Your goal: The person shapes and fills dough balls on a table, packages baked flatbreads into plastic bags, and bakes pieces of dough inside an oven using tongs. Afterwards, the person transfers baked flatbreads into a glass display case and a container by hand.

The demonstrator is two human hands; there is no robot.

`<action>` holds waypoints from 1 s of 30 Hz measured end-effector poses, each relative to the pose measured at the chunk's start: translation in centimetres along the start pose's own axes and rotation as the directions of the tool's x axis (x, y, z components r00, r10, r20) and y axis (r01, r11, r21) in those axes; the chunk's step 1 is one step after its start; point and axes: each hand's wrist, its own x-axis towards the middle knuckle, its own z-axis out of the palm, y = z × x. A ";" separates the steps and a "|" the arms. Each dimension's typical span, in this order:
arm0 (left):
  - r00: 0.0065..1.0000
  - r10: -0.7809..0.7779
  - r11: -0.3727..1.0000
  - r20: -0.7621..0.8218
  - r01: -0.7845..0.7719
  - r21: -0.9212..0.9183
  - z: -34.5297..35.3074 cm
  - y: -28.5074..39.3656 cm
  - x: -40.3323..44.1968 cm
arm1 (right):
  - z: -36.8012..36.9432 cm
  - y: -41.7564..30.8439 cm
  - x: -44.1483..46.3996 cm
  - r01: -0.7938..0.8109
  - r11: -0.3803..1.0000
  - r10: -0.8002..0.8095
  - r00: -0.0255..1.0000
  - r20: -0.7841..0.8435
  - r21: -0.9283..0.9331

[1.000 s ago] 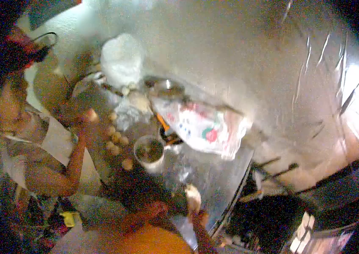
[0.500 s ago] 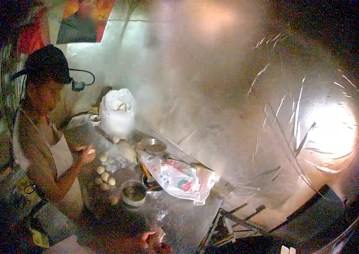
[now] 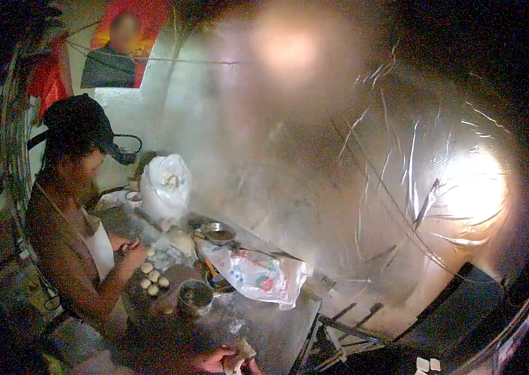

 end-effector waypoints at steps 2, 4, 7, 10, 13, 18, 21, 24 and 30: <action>0.984 0.118 0.926 -0.133 -0.061 0.374 7.5 -1.2 -1.3 | -3.5 1.8 2.5 -0.022 0.989 -0.047 0.892 0.450 0.148; 0.989 0.093 0.780 -0.117 0.001 0.626 14.1 -1.3 -3.0 | -4.5 4.6 3.3 -0.025 0.993 0.029 0.999 -0.033 0.114; 0.996 -0.017 0.745 -0.084 0.069 0.663 15.8 -1.2 -3.8 | -6.7 5.9 4.0 -0.108 0.990 0.105 0.994 0.033 0.095; 0.989 -0.132 0.852 -0.068 0.149 0.503 12.8 -0.4 -2.5 | -9.6 5.1 4.2 -0.210 0.974 0.216 0.973 0.080 -0.080; 0.987 -0.153 0.868 -0.045 0.156 0.472 13.7 -0.4 -3.5 | -10.7 7.3 4.4 -0.181 0.906 0.209 0.977 0.032 -0.384; 0.978 -0.111 0.875 -0.179 0.181 0.449 8.3 -1.7 -2.3 | -2.5 2.2 1.5 -0.154 0.976 0.151 0.988 -0.033 -0.155; 0.969 -0.081 0.883 -0.232 0.178 0.433 5.9 -0.3 -2.8 | 2.3 -2.5 0.2 -0.176 0.961 0.162 0.984 -0.079 -0.211; 0.960 -0.007 0.928 -0.280 0.110 0.355 1.3 0.0 -5.7 | -2.7 -5.0 4.0 -0.276 0.812 0.279 0.957 -0.073 -0.515; 0.946 0.096 0.985 -0.309 -0.046 0.166 -7.4 1.5 -10.5 | 5.4 -24.5 5.0 0.592 0.224 -0.530 0.740 0.413 -0.774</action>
